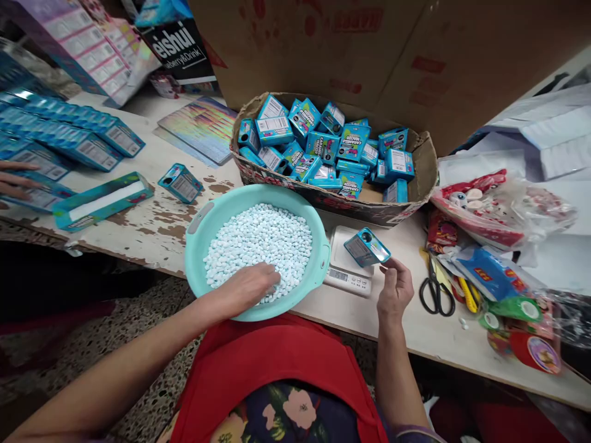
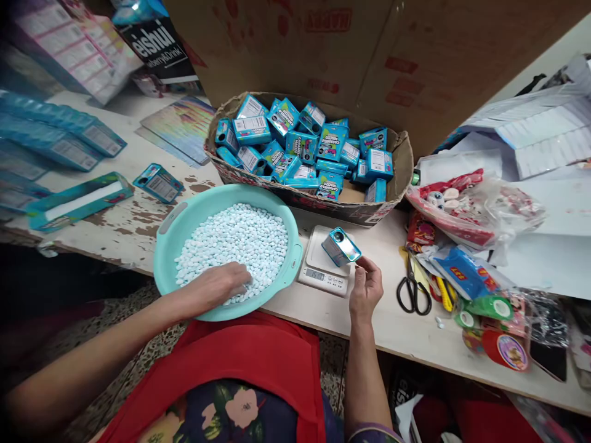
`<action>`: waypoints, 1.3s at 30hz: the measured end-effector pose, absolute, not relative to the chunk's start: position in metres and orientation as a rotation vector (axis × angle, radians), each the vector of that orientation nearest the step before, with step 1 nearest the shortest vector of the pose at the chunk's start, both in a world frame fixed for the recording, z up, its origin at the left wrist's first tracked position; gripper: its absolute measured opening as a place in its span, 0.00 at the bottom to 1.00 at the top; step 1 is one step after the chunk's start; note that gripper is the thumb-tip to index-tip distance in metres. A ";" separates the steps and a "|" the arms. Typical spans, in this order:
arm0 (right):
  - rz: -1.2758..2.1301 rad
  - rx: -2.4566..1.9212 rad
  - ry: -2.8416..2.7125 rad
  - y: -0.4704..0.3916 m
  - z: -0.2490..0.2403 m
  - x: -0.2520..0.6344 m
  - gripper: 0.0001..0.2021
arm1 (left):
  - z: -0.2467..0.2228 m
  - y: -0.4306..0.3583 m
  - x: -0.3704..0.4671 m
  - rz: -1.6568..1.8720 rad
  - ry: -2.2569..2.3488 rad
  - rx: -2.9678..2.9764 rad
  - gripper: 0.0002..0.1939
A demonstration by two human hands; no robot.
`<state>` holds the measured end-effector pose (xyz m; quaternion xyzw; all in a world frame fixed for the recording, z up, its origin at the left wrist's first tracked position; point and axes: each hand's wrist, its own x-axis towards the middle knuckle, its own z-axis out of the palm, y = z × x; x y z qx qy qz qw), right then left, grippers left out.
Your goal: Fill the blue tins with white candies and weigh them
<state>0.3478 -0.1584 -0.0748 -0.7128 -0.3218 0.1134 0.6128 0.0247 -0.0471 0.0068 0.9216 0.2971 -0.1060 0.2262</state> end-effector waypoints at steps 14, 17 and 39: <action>0.255 -1.817 -0.830 -0.126 -0.050 0.335 0.20 | 0.017 -0.047 0.004 -0.285 0.874 2.412 0.12; 0.242 -1.693 -0.784 -0.128 -0.036 0.326 0.20 | 0.010 -0.045 -0.002 -0.147 0.970 2.354 0.12; 0.442 -1.314 -1.645 -0.107 0.008 0.213 0.15 | 0.071 -0.034 0.011 0.801 0.843 2.269 0.22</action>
